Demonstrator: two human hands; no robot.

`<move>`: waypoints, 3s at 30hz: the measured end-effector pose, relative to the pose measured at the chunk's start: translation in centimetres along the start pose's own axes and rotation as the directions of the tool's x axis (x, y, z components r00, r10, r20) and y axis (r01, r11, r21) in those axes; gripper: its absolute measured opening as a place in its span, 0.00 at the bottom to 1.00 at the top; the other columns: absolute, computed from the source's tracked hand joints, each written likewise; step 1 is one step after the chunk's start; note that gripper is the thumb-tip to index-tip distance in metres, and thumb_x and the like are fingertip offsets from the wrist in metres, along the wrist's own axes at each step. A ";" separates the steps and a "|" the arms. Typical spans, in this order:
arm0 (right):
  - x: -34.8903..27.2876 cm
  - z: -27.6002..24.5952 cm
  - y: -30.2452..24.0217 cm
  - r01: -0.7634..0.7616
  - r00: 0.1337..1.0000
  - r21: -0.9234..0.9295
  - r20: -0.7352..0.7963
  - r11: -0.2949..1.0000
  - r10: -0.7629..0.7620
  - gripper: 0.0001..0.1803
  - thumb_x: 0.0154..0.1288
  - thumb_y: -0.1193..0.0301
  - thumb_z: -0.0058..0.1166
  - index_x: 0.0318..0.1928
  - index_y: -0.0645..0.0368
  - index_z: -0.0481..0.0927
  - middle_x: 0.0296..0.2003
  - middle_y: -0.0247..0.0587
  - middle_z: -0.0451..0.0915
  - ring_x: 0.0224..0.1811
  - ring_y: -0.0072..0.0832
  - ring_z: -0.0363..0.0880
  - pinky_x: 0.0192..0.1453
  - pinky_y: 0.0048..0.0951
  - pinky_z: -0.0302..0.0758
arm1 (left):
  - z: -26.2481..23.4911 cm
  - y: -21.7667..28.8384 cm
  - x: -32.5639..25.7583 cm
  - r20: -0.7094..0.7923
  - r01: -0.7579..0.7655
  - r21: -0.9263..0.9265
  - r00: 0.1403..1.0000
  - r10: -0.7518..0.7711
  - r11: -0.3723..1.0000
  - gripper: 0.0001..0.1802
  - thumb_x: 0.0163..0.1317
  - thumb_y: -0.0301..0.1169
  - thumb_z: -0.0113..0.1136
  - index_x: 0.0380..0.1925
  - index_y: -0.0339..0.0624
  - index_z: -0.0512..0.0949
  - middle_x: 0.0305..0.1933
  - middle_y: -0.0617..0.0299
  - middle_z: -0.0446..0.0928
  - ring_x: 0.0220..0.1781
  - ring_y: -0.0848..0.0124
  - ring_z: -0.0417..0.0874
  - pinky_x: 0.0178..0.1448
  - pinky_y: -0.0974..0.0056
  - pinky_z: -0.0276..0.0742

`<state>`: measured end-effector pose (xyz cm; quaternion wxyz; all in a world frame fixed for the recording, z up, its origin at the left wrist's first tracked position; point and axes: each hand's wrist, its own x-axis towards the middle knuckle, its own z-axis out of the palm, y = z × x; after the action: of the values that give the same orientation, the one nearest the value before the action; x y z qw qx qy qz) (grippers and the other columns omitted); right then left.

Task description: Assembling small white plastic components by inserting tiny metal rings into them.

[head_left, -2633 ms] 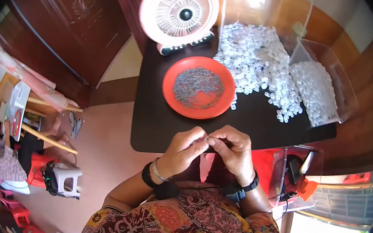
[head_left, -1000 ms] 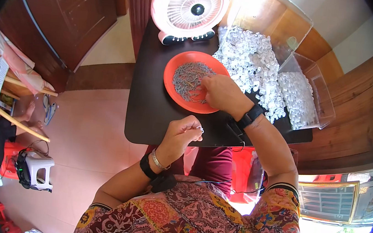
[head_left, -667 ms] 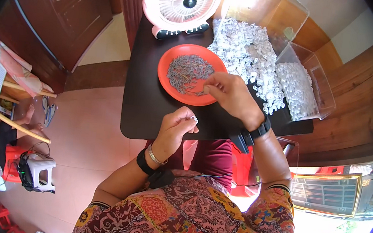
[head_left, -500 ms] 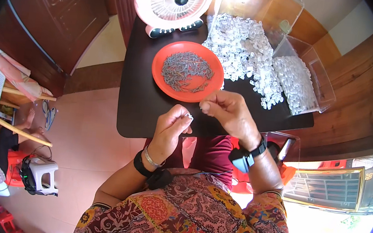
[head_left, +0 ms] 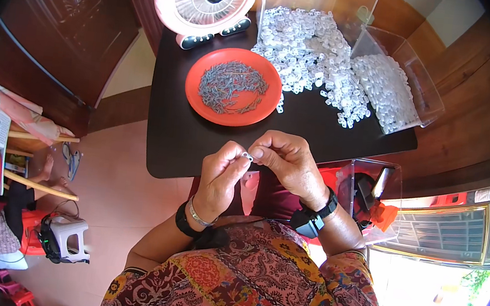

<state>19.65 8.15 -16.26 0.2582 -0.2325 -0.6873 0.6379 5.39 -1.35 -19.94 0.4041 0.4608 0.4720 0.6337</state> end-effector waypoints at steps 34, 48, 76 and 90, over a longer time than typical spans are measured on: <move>-0.9 -1.7 -0.1 0.327 0.940 -0.500 0.087 0.802 -0.329 0.04 0.58 0.76 0.56 0.28 0.63 0.77 0.23 0.41 0.74 0.27 0.39 0.75 0.30 0.35 0.71 | 1.4 0.1 0.2 0.115 -0.034 0.153 0.993 0.016 0.988 0.10 0.66 0.29 0.50 0.27 0.33 0.69 0.20 0.68 0.66 0.23 0.82 0.62 0.26 0.73 0.61; 8.7 -17.7 4.0 -0.060 0.902 -0.966 -0.160 0.251 -0.400 0.07 0.57 0.69 0.48 0.30 0.54 0.80 0.34 0.44 0.80 0.38 0.44 0.80 0.42 0.43 0.76 | 0.3 -1.6 3.2 0.081 0.206 -0.190 0.978 -0.194 0.960 0.09 0.64 0.30 0.49 0.26 0.38 0.69 0.20 0.66 0.68 0.22 0.77 0.70 0.30 0.72 0.66; -0.7 -4.2 1.4 0.011 0.994 0.537 -0.098 0.844 0.049 0.09 0.63 0.77 0.56 0.44 0.63 0.79 0.34 0.38 0.82 0.31 0.20 0.79 0.39 0.20 0.76 | 2.8 1.1 2.0 0.082 0.098 -0.171 0.993 -0.085 0.980 0.09 0.65 0.30 0.52 0.27 0.37 0.70 0.21 0.67 0.68 0.22 0.80 0.67 0.30 0.74 0.66; -2.4 -2.3 0.1 0.052 0.992 0.285 -0.125 0.957 -0.016 0.09 0.64 0.79 0.56 0.45 0.66 0.80 0.35 0.34 0.81 0.37 0.16 0.78 0.43 0.18 0.75 | 2.5 0.7 0.9 0.030 0.061 -0.026 0.998 -0.061 0.998 0.11 0.65 0.31 0.53 0.25 0.37 0.70 0.22 0.67 0.68 0.23 0.82 0.66 0.28 0.74 0.63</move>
<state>22.97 8.29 -16.33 0.3415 -0.2190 -0.5740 0.7112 7.50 -0.08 -18.77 0.4365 0.4500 0.4711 0.6206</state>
